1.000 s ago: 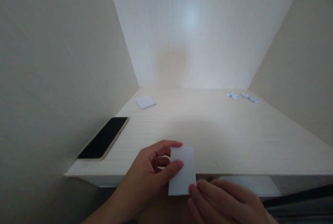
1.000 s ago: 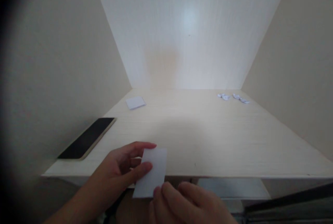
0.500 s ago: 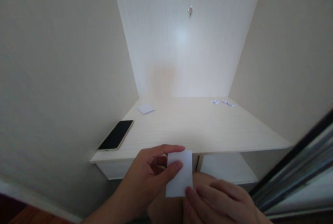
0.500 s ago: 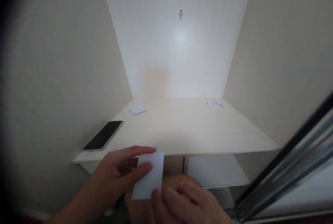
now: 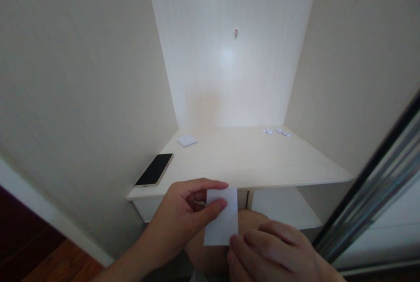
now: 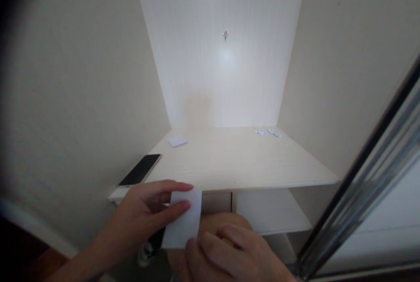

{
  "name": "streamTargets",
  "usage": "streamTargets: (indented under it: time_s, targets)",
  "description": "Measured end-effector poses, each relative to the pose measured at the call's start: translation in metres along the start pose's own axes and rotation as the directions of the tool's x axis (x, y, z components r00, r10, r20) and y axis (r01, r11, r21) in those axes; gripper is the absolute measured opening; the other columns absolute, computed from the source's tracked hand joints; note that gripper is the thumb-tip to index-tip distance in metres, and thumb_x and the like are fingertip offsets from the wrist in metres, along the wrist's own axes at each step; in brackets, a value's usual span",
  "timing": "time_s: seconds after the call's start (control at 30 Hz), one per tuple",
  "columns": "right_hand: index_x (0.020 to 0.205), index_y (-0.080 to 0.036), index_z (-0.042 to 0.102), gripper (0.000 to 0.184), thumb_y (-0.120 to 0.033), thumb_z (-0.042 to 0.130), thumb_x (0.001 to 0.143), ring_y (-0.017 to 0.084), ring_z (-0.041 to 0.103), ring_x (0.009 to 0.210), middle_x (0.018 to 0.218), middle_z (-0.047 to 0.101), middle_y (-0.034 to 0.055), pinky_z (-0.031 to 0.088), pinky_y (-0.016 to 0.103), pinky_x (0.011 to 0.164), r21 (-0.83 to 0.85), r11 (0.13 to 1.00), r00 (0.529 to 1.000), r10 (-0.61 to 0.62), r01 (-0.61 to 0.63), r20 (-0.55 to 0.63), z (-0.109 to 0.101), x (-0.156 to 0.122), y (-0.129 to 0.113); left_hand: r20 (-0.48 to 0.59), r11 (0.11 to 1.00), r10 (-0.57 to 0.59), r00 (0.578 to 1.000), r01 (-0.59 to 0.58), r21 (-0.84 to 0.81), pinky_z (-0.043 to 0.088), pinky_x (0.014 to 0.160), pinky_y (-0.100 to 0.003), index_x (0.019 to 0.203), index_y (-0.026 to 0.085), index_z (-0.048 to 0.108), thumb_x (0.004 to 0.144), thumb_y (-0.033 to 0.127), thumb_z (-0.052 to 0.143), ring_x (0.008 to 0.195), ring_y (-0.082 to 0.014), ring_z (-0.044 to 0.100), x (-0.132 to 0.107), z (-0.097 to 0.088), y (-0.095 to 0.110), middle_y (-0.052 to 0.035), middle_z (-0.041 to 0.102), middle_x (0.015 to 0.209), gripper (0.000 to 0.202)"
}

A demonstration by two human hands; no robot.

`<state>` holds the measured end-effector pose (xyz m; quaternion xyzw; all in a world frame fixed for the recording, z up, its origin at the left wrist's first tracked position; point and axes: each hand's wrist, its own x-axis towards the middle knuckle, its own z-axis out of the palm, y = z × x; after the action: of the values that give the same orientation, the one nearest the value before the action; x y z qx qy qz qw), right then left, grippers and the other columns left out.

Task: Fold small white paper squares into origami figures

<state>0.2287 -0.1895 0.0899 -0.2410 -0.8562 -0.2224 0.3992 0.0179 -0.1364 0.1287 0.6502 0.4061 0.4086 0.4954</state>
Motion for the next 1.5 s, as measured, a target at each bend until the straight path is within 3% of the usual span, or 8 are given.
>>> streamTargets:
  time_s: [0.2,0.37,0.53,0.6,0.73,0.93,1.13,1.5]
  targets:
    - [0.11,-0.016,0.07,0.022,-0.017,0.049,0.104,0.014,0.074,0.08,0.091,0.08,0.0039,0.058,0.027,0.076,0.122,0.978,0.976,0.182,-0.168,-0.122,0.001,0.0,0.001,-0.021,0.995,-0.008,1.0,0.006,-0.098,0.046,0.048,-0.014,0.097,0.016,0.078,0.075,0.025,0.083,0.054,-0.0089,0.062,0.002,0.001,0.007,0.001,0.071,0.062,0.025]
    - [0.119,-0.027,0.068,0.028,-0.014,0.061,0.096,0.02,0.072,0.099,0.113,0.077,0.0035,0.06,0.032,0.082,0.242,0.953,0.974,0.21,-0.185,-0.082,0.015,-0.009,0.008,-0.042,0.997,0.027,0.999,-0.03,-0.071,0.051,0.05,-0.016,0.1,0.018,0.078,0.077,0.026,0.082,0.059,-0.0114,0.067,0.002,0.004,0.003,-0.0022,0.077,0.075,0.024]
    - [0.104,-0.027,0.072,0.021,-0.013,0.063,0.091,0.028,0.058,0.13,0.145,0.058,0.0087,0.06,0.041,0.093,0.412,0.827,0.898,0.438,-0.382,-0.047,0.019,-0.001,0.009,-0.082,0.996,0.085,0.993,-0.087,-0.02,0.046,0.048,-0.014,0.093,0.018,0.08,0.079,0.025,0.08,0.055,-0.0075,0.06,0.003,0.006,0.003,-0.0013,0.075,0.076,0.015]
    - [0.094,-0.025,0.072,0.015,-0.013,0.065,0.09,0.027,0.062,0.123,0.141,0.06,0.0101,0.059,0.04,0.092,0.528,0.728,0.849,0.527,-0.438,-0.022,0.02,0.007,0.008,-0.072,0.996,0.085,0.994,-0.086,-0.011,0.043,0.046,-0.013,0.089,0.018,0.081,0.079,0.024,0.08,0.05,-0.0054,0.053,0.004,0.006,0.004,0.0006,0.071,0.068,0.012]
    - [0.087,-0.024,0.073,0.013,-0.013,0.068,0.089,0.02,0.071,0.096,0.103,0.073,0.0065,0.06,0.032,0.082,0.751,0.474,0.732,0.681,-0.46,0.019,0.027,0.017,0.009,-0.029,0.998,0.053,0.998,-0.052,0.023,0.045,0.05,-0.015,0.088,0.018,0.082,0.081,0.029,0.079,0.055,-0.0081,0.055,0.01,0.006,0.001,0.0011,0.066,0.06,0.014]
    - [0.084,-0.024,0.075,0.009,-0.017,0.072,0.088,0.017,0.071,0.088,0.093,0.076,0.0037,0.058,0.028,0.077,0.81,0.301,0.573,0.818,-0.504,0.053,0.043,0.016,0.016,0.057,0.977,-0.048,0.997,0.059,-0.205,0.064,0.075,-0.033,0.099,0.017,0.08,0.091,0.052,0.067,0.09,-0.023,0.072,0.018,0.006,-0.01,-0.0102,0.077,0.103,0.039]
    - [0.08,-0.024,0.076,0.006,-0.022,0.075,0.086,0.016,0.071,0.086,0.09,0.076,0.0024,0.057,0.026,0.077,0.807,0.253,0.478,0.877,-0.534,0.041,0.047,0.016,0.018,0.039,0.994,0.009,0.999,-0.005,-0.113,0.062,0.084,-0.031,0.114,0.019,0.075,0.084,0.037,0.079,0.094,-0.0212,0.074,0.021,0.003,-0.014,-0.0076,0.079,0.105,0.035]
    - [0.089,-0.022,0.075,0.011,-0.03,0.08,0.083,0.019,0.073,0.081,0.088,0.078,0.0047,0.061,0.03,0.072,0.815,0.188,0.374,0.927,-0.548,0.038,0.048,0.014,0.02,-0.053,0.996,0.076,0.996,-0.073,0.06,0.06,0.074,-0.022,0.098,0.021,0.082,0.086,0.028,0.076,0.081,-0.0168,0.075,0.023,0.005,-0.005,-0.0035,0.081,0.091,0.015]
